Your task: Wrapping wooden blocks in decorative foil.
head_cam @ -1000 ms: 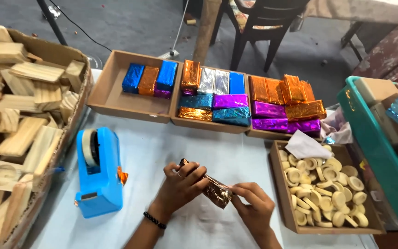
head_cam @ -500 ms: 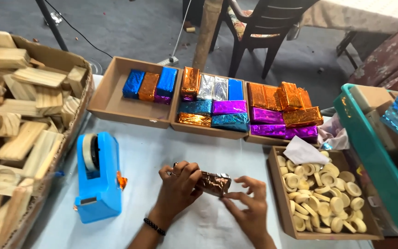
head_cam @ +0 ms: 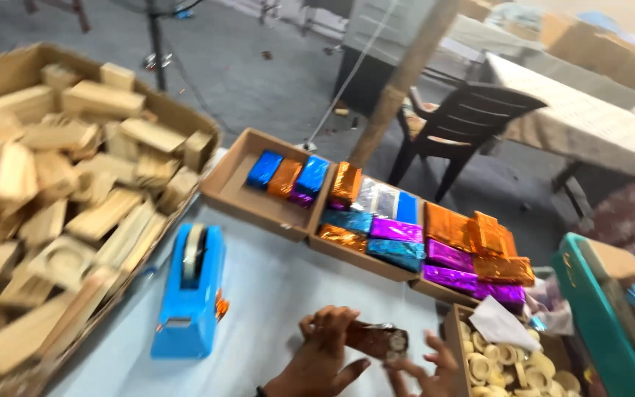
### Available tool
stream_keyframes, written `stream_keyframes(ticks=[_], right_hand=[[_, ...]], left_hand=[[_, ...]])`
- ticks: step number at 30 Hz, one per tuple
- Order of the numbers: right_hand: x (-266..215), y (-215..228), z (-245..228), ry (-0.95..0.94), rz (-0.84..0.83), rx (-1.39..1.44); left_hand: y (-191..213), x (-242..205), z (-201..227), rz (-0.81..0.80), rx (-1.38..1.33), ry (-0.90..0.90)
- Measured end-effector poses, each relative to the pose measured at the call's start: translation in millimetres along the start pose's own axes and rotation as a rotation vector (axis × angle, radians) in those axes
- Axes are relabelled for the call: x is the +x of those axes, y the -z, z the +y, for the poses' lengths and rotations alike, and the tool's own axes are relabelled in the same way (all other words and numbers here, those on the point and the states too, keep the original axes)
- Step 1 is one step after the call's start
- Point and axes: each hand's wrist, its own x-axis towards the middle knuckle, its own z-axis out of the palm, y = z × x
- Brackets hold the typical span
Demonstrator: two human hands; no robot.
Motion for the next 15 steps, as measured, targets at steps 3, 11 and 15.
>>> stream_keyframes(ticks=[3, 11, 15], right_hand=[[19.3, -1.1, 2.9, -0.135, -0.001, 0.33], [15.4, -38.1, -21.2, -0.696, -0.196, 0.94], [32.7, -25.8, -34.3, -0.606, -0.358, 0.886]], left_hand=[[-11.2, -0.7, 7.7, -0.058, -0.068, 0.16], [-17.1, -1.8, -1.9, -0.122, -0.238, 0.479], [-12.4, -0.4, 1.1, -0.095, -0.328, 0.418]])
